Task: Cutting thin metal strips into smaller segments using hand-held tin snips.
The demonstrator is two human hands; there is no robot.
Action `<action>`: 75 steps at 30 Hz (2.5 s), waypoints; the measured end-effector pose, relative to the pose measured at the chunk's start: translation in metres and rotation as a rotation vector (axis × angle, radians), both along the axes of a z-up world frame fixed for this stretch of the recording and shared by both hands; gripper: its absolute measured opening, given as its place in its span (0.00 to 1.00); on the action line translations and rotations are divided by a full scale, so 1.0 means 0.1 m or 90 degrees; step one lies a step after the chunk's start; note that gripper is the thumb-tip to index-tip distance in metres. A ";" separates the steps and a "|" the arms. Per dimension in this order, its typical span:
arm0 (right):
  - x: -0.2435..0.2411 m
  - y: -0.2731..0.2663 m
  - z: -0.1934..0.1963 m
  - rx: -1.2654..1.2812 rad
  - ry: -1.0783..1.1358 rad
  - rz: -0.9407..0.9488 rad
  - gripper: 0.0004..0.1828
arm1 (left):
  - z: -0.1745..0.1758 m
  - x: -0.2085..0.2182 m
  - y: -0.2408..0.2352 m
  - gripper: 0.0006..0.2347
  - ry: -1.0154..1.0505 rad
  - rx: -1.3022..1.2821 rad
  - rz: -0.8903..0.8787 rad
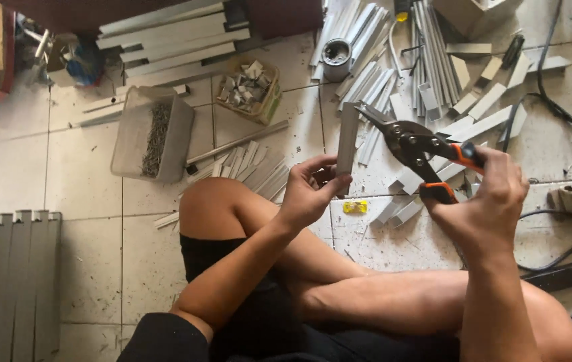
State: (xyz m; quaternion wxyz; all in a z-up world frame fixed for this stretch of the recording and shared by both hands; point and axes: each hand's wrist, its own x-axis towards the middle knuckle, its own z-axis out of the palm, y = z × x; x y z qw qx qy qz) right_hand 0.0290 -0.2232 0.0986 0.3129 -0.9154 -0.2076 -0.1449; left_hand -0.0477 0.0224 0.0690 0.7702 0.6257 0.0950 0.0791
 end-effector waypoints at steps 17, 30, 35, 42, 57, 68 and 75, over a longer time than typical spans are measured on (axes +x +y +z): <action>-0.08 0.04 0.00 0.012 -0.033 0.033 0.32 | -0.01 -0.14 0.07 0.12 -0.089 0.031 -0.002; 0.02 -0.14 -0.22 0.029 -0.021 -0.048 0.19 | 0.02 -0.01 0.39 0.11 -0.073 0.245 -0.022; 0.09 -0.25 -0.17 0.076 -0.011 -0.135 0.18 | 0.30 0.36 0.97 0.10 0.252 0.772 -0.178; 0.15 -0.37 -0.11 0.092 0.018 -0.114 0.23 | -0.39 0.53 1.89 0.02 0.673 0.962 -0.677; 0.28 -0.31 -0.01 0.127 0.154 -0.133 0.21 | -1.21 1.61 -0.23 0.16 0.281 0.897 -0.290; 0.34 -0.31 -0.06 0.127 0.147 -0.112 0.23 | -1.12 1.70 -0.35 0.09 0.533 0.722 -0.134; 0.31 -0.32 -0.02 0.138 0.165 -0.108 0.21 | -1.32 1.64 -0.21 0.13 0.462 0.976 -0.199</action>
